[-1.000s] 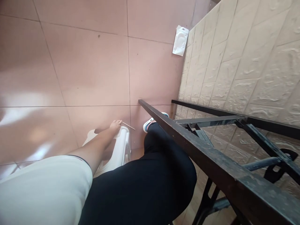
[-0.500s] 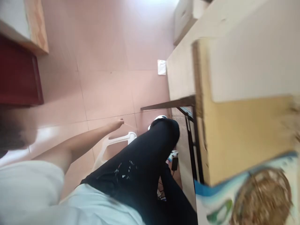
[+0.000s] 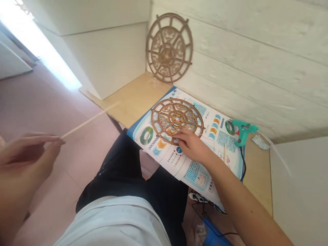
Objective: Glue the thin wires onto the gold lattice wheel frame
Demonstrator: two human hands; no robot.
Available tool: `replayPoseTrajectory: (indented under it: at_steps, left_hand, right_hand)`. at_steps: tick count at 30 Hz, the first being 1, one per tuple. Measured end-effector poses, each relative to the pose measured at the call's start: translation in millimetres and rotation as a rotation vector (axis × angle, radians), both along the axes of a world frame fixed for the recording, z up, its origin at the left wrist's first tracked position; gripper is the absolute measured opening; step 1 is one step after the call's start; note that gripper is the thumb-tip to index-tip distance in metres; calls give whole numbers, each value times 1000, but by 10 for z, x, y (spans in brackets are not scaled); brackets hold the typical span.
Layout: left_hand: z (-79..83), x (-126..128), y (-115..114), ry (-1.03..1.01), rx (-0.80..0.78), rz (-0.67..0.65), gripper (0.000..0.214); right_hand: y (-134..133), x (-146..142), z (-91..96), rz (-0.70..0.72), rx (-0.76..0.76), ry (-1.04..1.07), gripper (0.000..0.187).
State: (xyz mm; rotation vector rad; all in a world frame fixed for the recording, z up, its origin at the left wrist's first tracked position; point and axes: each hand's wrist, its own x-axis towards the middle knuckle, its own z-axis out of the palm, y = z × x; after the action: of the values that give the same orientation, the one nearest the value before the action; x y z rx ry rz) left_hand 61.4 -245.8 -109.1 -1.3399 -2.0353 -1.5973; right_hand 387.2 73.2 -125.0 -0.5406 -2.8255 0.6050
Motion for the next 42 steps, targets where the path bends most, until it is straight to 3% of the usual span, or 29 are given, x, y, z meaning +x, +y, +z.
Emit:
replayPoseTrajectory:
  at_steps: [2, 5, 7, 9, 14, 17, 20, 21, 23, 25, 29, 42]
  left_hand:
    - [209, 452, 541, 213, -29, -99, 21]
    - [270, 1031, 1270, 323, -145, -319, 12]
    - [251, 1292, 1595, 391, -102, -365, 13]
    - [245, 1469, 1773, 455, -87, -432, 14]
    - [216, 1794, 1840, 453, -114, -659, 15]
    - [99, 1976, 1861, 429, -157, -766, 11]
    - [-80, 2039, 1946, 376, -121, -879, 18]
    - [-150, 2013, 1983, 348, -107, -880, 25]
    - [-293, 1890, 2055, 298, -137, -745, 38]
    - [-422, 1718, 2108, 323, -250, -611, 32]
    - [-572, 1475, 2149, 438, -390, -652, 27]
    - [-515, 1503, 2242, 400, -554, -687, 30]
  right_hand:
    - [46, 51, -12, 44, -31, 19, 37]
    - [77, 107, -42, 92, -67, 58, 37]
    - [75, 132, -74, 98, -84, 88, 36]
    - [61, 145, -113, 77, -99, 123, 31]
    - [12, 145, -217, -69, -152, 209, 16]
    - [-1, 140, -275, -145, -171, 248, 32]
    - [9, 137, -300, -160, -153, 255, 19]
    - [16, 136, -297, -159, -145, 253, 19]
    - [33, 135, -276, -164, -135, 251, 23]
    - [49, 137, -251, -185, -132, 250, 23]
    - [69, 149, -233, -196, -105, 254, 21]
    - [66, 215, -274, -278, -178, 421, 17]
